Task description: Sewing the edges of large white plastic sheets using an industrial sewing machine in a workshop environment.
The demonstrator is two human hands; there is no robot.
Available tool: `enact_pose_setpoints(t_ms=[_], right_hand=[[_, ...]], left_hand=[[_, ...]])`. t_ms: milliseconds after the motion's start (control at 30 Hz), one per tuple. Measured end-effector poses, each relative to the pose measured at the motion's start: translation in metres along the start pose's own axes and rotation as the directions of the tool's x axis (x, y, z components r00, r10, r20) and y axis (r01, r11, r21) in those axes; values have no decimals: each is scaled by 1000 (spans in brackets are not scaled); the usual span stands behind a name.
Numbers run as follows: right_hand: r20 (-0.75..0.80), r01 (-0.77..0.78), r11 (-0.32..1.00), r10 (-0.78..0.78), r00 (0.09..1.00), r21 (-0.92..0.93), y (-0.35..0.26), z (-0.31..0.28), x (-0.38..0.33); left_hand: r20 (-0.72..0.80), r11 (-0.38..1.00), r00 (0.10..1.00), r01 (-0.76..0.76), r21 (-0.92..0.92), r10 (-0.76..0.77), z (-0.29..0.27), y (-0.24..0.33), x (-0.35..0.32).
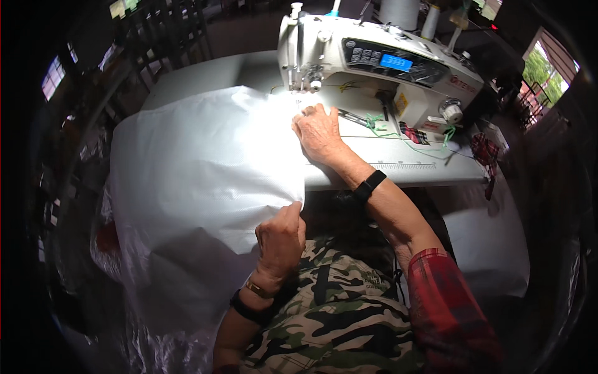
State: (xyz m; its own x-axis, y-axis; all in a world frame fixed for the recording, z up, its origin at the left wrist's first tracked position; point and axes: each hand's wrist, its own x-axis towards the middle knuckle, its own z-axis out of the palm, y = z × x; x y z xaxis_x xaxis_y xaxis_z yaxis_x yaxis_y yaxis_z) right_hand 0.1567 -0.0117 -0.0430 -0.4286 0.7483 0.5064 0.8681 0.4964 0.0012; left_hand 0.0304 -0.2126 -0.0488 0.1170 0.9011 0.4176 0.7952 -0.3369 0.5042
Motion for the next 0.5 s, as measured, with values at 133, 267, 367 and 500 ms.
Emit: enact_pose_setpoints(t_ms=[133,267,367,500], right_hand=[[-63,24,967,-8,998,254,8,-4,-15],[17,33,946,-41,999,322,4,-12,-39],[-167,75,971,-37,985,227,-20,-15,-75],[-219,95,846,27,975,525,-86,-8,-107]], left_hand=[[27,997,999,15,71,-17,-1,2,2],[1,993,999,37,109,-38,-9,1,4],[-56,997,998,-22,77,26,-17,4,11],[-33,991,998,-54,124,58,-30,12,19]])
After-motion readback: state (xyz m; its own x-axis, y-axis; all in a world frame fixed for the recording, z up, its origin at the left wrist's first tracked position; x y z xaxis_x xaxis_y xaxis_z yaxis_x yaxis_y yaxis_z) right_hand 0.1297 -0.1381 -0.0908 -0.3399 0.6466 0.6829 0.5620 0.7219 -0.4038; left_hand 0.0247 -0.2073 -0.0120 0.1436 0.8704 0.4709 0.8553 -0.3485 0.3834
